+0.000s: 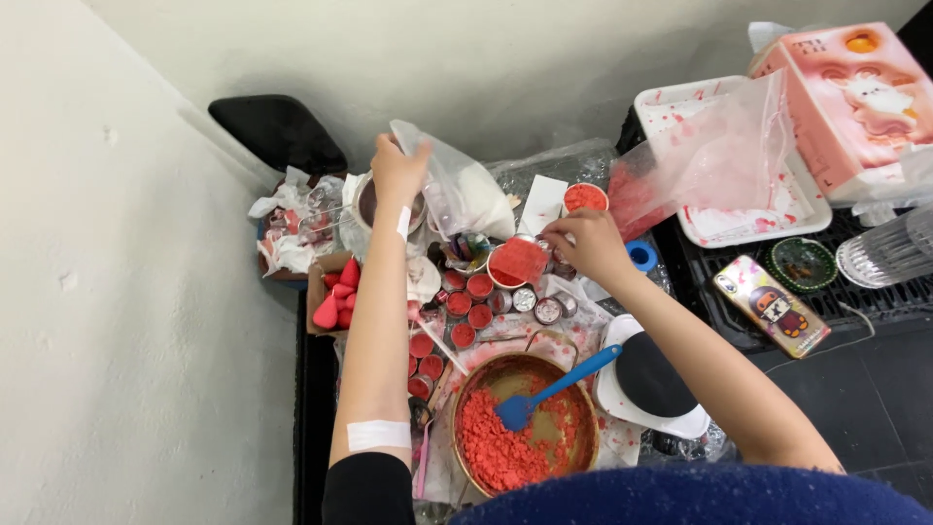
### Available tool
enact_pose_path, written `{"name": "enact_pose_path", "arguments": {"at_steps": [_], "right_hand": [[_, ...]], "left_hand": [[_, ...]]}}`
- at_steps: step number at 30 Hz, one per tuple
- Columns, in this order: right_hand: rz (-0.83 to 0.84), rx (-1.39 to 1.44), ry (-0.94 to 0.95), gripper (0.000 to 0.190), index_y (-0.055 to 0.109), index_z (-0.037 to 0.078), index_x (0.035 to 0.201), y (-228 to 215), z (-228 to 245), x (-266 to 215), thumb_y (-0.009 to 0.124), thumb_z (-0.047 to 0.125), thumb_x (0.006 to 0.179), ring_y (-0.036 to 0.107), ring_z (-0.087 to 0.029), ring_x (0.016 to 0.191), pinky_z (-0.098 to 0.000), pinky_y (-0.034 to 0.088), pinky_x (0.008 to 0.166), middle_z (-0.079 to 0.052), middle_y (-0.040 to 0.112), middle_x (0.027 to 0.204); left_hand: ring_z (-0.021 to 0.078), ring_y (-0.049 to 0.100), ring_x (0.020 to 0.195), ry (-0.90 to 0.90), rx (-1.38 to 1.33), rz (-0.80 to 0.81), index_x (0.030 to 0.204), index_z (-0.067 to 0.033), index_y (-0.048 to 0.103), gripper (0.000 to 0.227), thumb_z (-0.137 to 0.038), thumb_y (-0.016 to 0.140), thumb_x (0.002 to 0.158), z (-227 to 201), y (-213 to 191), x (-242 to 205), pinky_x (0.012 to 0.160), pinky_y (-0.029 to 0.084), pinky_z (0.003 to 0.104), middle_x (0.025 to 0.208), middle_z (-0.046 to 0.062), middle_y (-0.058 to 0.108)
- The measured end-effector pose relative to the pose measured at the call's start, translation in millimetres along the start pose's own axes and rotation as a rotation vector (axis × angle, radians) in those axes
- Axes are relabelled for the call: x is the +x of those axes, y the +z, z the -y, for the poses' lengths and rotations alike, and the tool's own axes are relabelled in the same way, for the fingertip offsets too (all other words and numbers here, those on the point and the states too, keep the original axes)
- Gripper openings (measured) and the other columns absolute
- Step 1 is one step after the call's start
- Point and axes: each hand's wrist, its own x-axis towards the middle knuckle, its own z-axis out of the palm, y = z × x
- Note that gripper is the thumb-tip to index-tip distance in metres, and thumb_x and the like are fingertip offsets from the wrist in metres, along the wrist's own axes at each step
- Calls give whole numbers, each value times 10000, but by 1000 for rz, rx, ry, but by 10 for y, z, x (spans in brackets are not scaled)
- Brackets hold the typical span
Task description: Scooping red wax crumbs from a bowl into a small plastic cup using a spatula and a spoon.
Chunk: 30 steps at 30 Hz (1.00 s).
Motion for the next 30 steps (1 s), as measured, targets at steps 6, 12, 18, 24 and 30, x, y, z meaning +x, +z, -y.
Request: {"name": "enact_pose_path", "arguments": {"at_steps": [6,12,18,24,30], "right_hand": [[6,33,-108,133,755,110,1033,-114,262,-53,671,106,929,713,-249,953,-403,528,912,-55,767,953],[-43,-105,-324,337,704,109,1201,-86,503,-486,615,2,894,623,-309,1200,-470,436,1010,-85,727,1215],[66,-98,-416,333,698,138,1189,-323,908,-988,710,180,859,570,-337,1271,-490,433,1024,-91,687,1250],[78,-161,-269,338,714,157,1170,-411,1251,-1569,743,253,847,564,-347,1282,-501,421,1074,-65,693,1223],[-59,-341,-157,337,726,174,1187,-150,1113,-1937,753,262,862,482,-419,1362,-557,367,1118,-78,671,1315]], "left_hand": [[407,582,1242,29,-17,117,1449,68,331,1029,-498,851,764,-43,-60,-161,1050,453,429,1365,316,547],[450,427,1346,298,68,-113,1436,141,332,972,-484,823,877,-228,-511,-898,1127,329,509,1415,358,450],[334,626,1058,268,259,43,1113,-122,661,281,-317,710,916,225,-835,-2235,958,394,536,1085,104,691],[281,656,1028,327,238,228,1071,-142,696,181,-199,669,901,512,-1158,-3090,890,413,486,1014,58,719],[269,685,960,338,205,183,1059,-140,719,209,-121,643,865,525,-1698,-3559,902,431,448,909,53,758]]}}
